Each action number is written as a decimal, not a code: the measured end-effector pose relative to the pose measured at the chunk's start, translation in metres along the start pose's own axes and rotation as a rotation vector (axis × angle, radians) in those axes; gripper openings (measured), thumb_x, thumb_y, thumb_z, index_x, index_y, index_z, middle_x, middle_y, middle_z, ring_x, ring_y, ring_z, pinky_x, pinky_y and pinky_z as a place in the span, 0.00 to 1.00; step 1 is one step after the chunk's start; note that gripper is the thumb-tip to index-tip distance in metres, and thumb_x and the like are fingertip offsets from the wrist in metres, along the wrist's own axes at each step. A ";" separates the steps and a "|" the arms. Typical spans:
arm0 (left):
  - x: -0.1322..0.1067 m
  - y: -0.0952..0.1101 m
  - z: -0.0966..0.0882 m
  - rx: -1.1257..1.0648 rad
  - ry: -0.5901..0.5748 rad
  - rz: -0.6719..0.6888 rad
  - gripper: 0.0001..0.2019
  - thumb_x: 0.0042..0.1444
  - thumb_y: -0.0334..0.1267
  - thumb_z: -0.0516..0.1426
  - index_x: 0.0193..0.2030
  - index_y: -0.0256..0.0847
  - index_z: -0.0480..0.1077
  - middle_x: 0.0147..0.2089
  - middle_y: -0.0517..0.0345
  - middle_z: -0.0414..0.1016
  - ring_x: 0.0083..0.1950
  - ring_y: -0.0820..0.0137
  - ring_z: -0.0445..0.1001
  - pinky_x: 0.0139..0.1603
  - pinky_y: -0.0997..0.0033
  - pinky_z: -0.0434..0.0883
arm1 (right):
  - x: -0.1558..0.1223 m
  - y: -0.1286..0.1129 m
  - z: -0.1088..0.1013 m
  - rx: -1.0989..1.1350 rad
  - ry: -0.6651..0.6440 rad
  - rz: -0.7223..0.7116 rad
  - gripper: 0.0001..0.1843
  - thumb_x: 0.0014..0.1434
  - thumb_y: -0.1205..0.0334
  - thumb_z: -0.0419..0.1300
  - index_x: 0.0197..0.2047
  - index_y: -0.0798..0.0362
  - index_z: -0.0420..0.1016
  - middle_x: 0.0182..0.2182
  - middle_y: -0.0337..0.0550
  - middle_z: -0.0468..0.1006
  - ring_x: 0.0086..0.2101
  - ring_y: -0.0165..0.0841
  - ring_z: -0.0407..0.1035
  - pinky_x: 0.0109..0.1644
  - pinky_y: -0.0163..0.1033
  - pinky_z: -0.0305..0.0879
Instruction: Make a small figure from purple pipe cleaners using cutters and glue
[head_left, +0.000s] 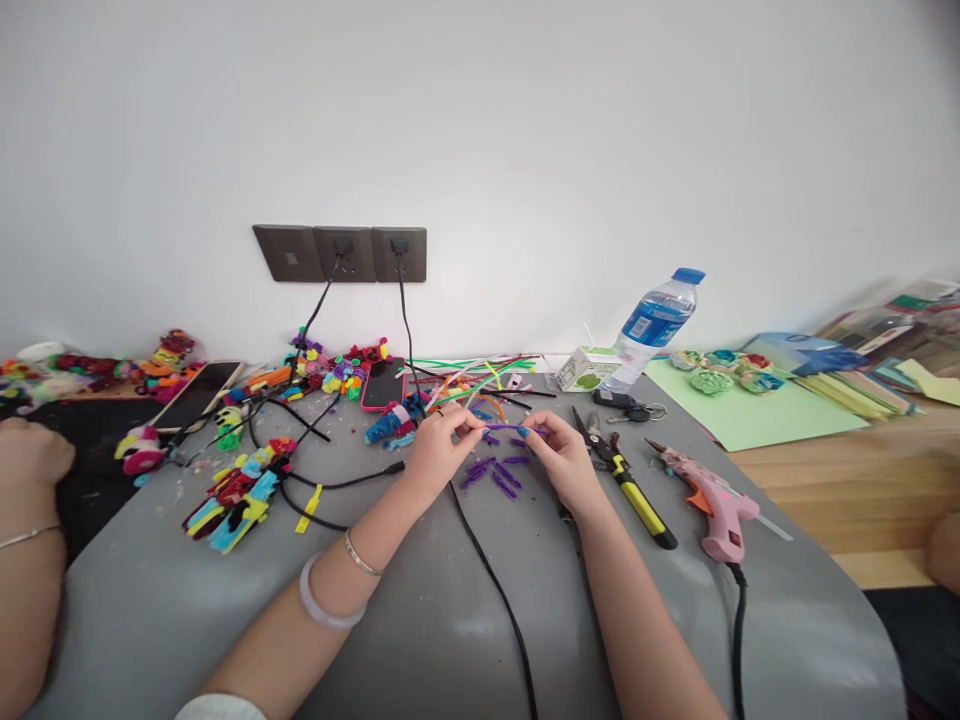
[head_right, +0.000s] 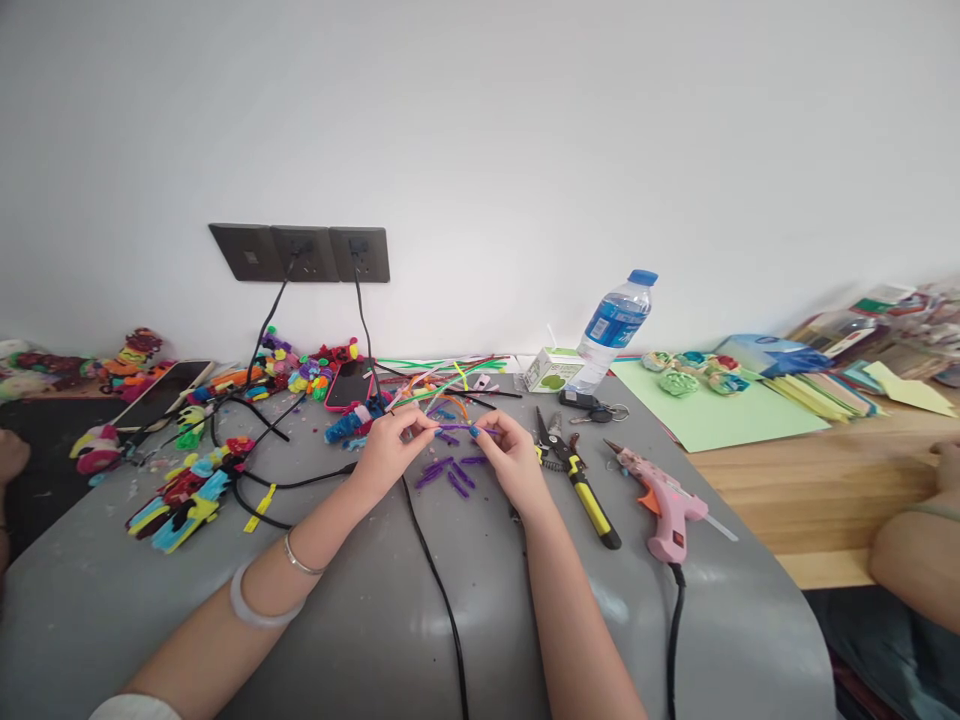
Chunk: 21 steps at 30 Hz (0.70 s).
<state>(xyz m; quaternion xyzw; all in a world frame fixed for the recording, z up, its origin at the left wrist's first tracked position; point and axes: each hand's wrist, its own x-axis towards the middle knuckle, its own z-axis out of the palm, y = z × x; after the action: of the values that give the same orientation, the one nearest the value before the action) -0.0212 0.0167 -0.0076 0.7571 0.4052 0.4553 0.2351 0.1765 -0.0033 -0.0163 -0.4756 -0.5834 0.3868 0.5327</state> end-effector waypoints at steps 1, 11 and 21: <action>0.000 0.000 0.000 0.002 -0.003 0.005 0.06 0.57 0.27 0.59 0.31 0.39 0.74 0.30 0.60 0.77 0.32 0.70 0.76 0.37 0.72 0.70 | 0.000 0.000 0.000 0.005 0.001 0.000 0.13 0.57 0.50 0.63 0.32 0.51 0.71 0.26 0.37 0.68 0.25 0.29 0.60 0.29 0.34 0.57; 0.000 0.003 -0.001 0.027 -0.045 -0.015 0.08 0.55 0.27 0.59 0.27 0.40 0.69 0.29 0.62 0.77 0.33 0.71 0.76 0.37 0.73 0.69 | 0.001 0.003 0.000 0.020 0.012 0.006 0.13 0.57 0.49 0.63 0.33 0.50 0.71 0.27 0.37 0.70 0.26 0.30 0.62 0.30 0.35 0.59; -0.001 0.001 0.002 0.059 -0.021 0.037 0.06 0.55 0.27 0.57 0.31 0.41 0.69 0.30 0.62 0.74 0.32 0.72 0.71 0.35 0.74 0.68 | 0.001 0.003 0.000 0.061 0.005 0.025 0.13 0.56 0.50 0.64 0.32 0.51 0.71 0.25 0.36 0.68 0.25 0.29 0.60 0.29 0.34 0.56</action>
<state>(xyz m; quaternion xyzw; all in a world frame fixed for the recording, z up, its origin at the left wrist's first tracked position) -0.0192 0.0153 -0.0086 0.7758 0.4019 0.4395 0.2084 0.1767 -0.0015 -0.0186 -0.4674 -0.5639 0.4100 0.5435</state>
